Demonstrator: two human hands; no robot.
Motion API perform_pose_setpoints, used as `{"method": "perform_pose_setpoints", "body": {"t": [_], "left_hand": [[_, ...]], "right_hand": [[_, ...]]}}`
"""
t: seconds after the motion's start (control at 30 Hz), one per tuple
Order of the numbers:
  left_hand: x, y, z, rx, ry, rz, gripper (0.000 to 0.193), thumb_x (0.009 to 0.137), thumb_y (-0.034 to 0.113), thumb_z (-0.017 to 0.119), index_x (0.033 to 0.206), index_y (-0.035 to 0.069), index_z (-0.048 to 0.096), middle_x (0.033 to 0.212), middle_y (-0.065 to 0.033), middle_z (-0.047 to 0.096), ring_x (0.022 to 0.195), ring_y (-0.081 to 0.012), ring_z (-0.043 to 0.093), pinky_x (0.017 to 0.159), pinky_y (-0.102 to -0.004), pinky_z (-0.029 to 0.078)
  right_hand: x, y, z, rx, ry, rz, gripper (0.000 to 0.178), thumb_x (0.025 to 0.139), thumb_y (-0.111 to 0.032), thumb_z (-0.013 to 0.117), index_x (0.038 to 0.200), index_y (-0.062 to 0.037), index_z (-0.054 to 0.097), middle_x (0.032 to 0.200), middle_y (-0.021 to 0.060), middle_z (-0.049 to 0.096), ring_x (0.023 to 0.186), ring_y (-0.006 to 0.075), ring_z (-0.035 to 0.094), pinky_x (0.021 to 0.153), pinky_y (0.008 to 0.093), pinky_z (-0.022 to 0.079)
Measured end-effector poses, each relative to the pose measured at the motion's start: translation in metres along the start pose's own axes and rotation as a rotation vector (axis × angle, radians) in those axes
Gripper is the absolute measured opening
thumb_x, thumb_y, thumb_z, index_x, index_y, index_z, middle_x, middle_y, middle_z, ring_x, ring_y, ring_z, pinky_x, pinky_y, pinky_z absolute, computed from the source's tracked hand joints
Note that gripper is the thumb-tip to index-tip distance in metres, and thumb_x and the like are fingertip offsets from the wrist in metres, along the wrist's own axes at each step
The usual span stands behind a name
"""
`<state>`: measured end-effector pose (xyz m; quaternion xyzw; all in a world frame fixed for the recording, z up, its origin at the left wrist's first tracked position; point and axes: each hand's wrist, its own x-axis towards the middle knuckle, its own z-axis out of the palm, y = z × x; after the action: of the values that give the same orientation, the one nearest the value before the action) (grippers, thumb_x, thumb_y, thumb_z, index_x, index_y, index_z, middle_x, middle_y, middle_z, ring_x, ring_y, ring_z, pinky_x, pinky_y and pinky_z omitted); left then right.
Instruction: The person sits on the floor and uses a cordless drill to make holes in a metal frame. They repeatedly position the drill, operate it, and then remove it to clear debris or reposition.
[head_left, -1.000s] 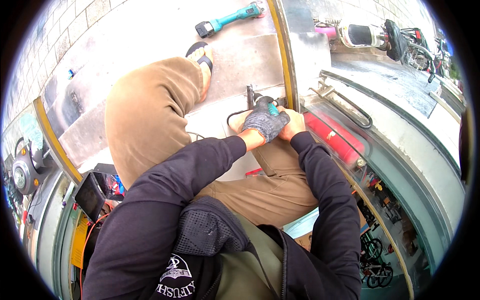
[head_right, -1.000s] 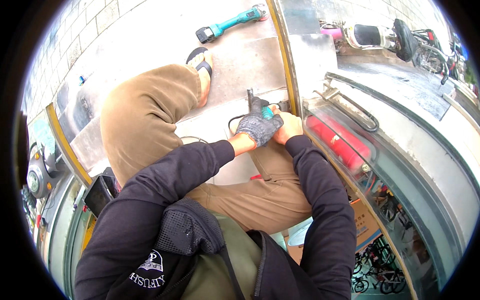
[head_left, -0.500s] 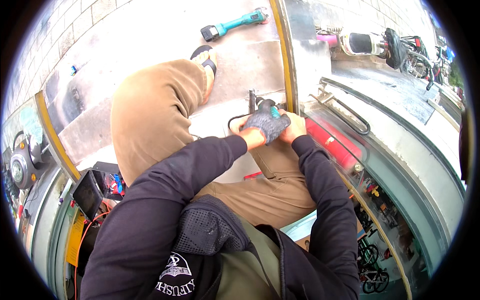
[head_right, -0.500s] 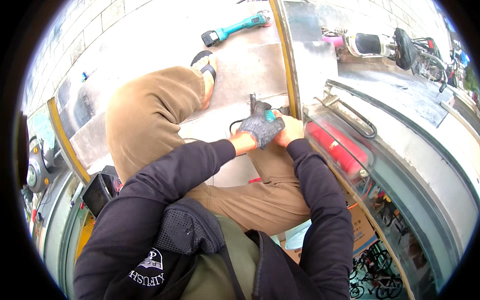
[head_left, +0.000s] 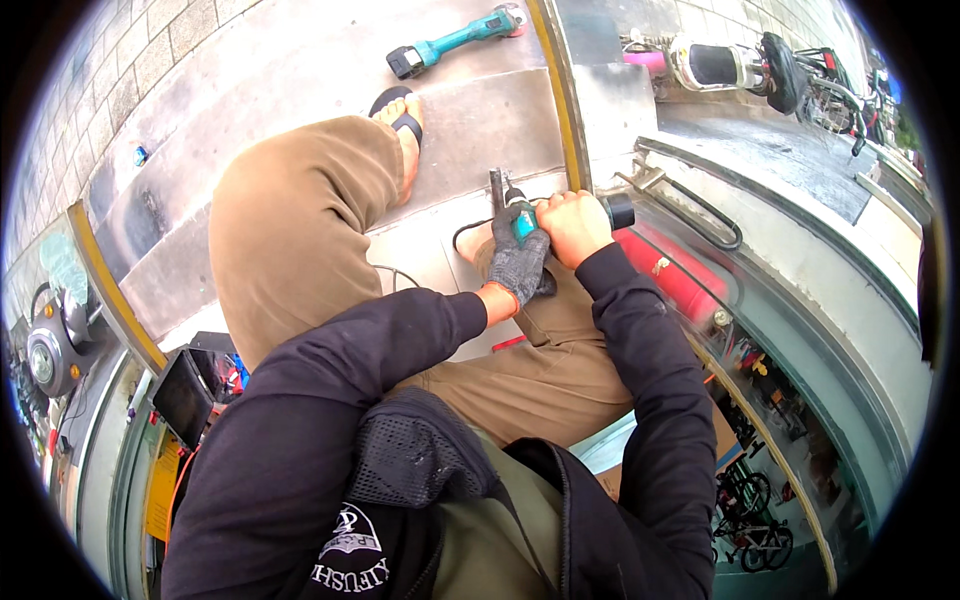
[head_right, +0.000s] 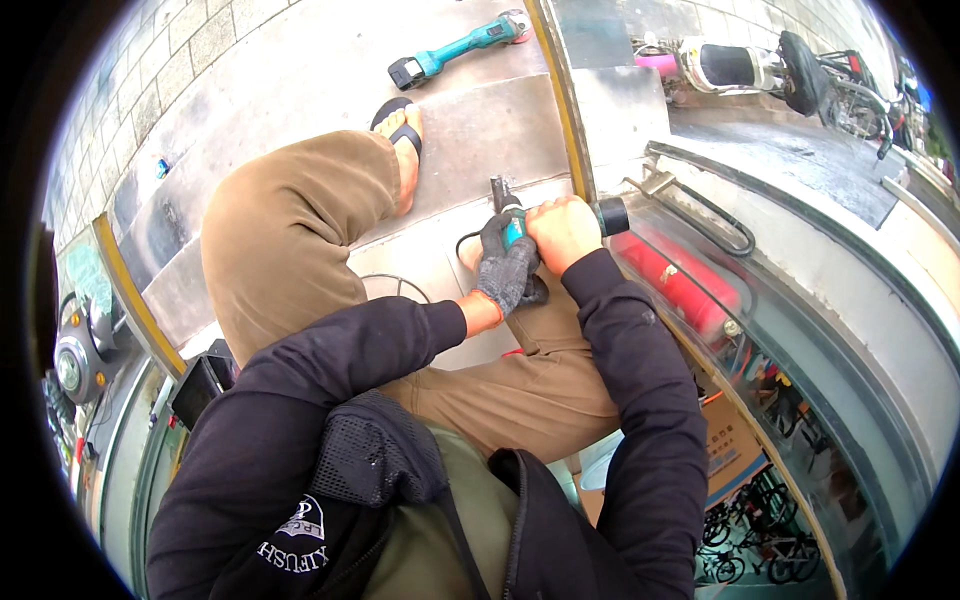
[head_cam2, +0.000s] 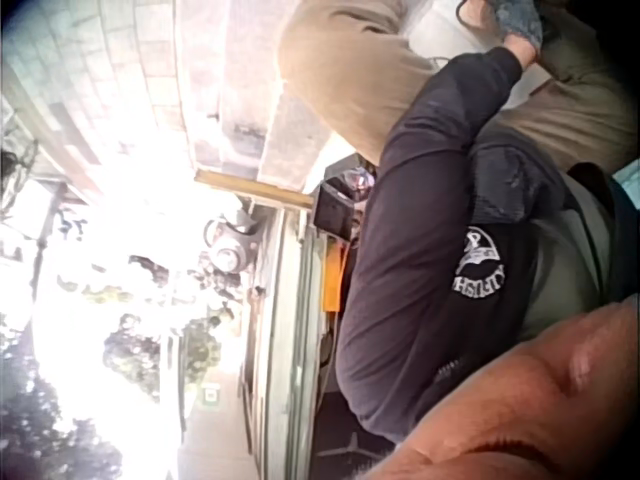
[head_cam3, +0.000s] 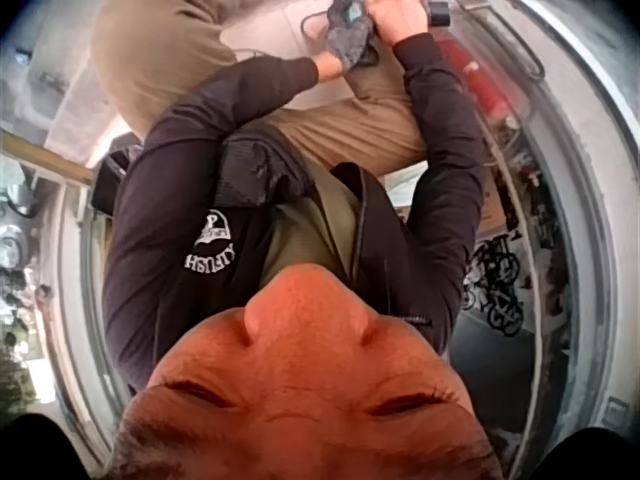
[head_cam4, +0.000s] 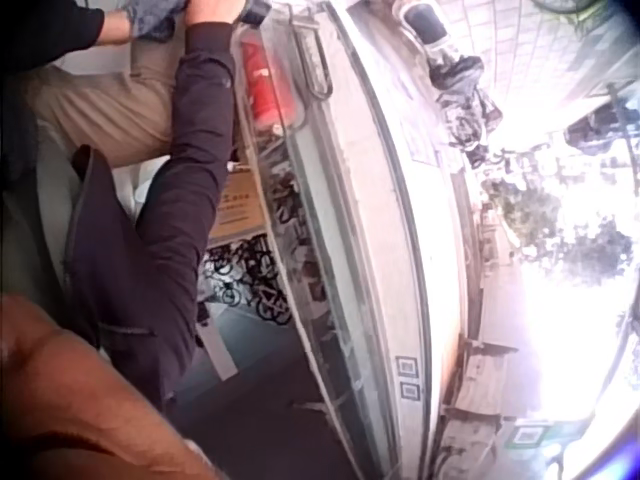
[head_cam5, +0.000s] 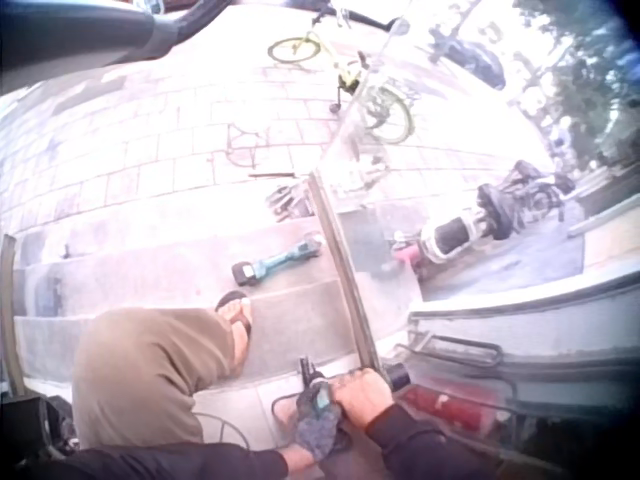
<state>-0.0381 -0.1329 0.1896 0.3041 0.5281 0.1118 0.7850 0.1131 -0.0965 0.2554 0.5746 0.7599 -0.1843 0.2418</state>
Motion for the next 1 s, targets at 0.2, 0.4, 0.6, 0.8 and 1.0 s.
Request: {"method": "perform_pose_setpoints", "body": {"t": [0.2,0.4,0.6,0.8,1.0], "left_hand": [[-0.010,0.036,0.007,0.176,0.015,-0.016,0.081,0.101,0.036,0.071,0.163,0.002,0.030,0.124,-0.0207,0.068,0.109,-0.0331,0.072,0.090,-0.0444,0.061],[-0.006,0.045,0.003,0.170,-0.004,-0.020,0.077,0.100,0.032,0.071,0.160,0.001,0.034,0.126,-0.0204,0.067,0.114,-0.0320,0.068,0.094,-0.0417,0.058],[-0.004,0.059,0.001,0.148,-0.067,-0.045,0.074,0.099,0.033,0.072,0.157,0.002,0.039,0.121,-0.0176,0.069,0.109,-0.0295,0.070,0.095,-0.0405,0.057],[-0.001,0.056,0.001,0.142,-0.079,-0.005,0.053,0.099,0.028,0.068,0.143,0.009,0.046,0.123,-0.0193,0.070,0.115,-0.0371,0.072,0.097,-0.0470,0.056],[0.005,0.052,0.001,0.173,-0.073,-0.057,0.066,0.099,0.035,0.072,0.152,0.007,0.046,0.119,-0.0161,0.071,0.107,-0.0285,0.071,0.093,-0.0414,0.058]], "right_hand": [[-0.018,0.014,0.031,0.322,0.032,0.109,0.043,0.083,-0.025,0.082,0.123,-0.0128,0.073,0.095,0.0129,0.076,0.092,0.0348,0.076,0.080,0.0467,0.061],[-0.016,0.013,0.038,0.411,0.065,0.120,0.030,0.077,-0.022,0.083,0.098,-0.0077,0.067,0.094,0.0157,0.077,0.093,0.0364,0.078,0.079,0.0484,0.060],[-0.015,0.018,0.043,0.393,-0.003,0.139,0.042,0.084,-0.031,0.082,0.121,-0.0131,0.072,0.098,0.0122,0.077,0.096,0.0355,0.076,0.082,0.0485,0.061],[-0.015,0.013,0.033,0.420,0.003,0.176,0.037,0.076,-0.027,0.086,0.104,-0.0098,0.069,0.098,0.0167,0.078,0.095,0.0371,0.077,0.083,0.0494,0.060],[-0.012,0.014,0.033,0.445,0.004,0.188,0.038,0.076,-0.028,0.087,0.105,-0.0105,0.071,0.095,0.0169,0.077,0.094,0.0378,0.077,0.083,0.0499,0.060]]}}
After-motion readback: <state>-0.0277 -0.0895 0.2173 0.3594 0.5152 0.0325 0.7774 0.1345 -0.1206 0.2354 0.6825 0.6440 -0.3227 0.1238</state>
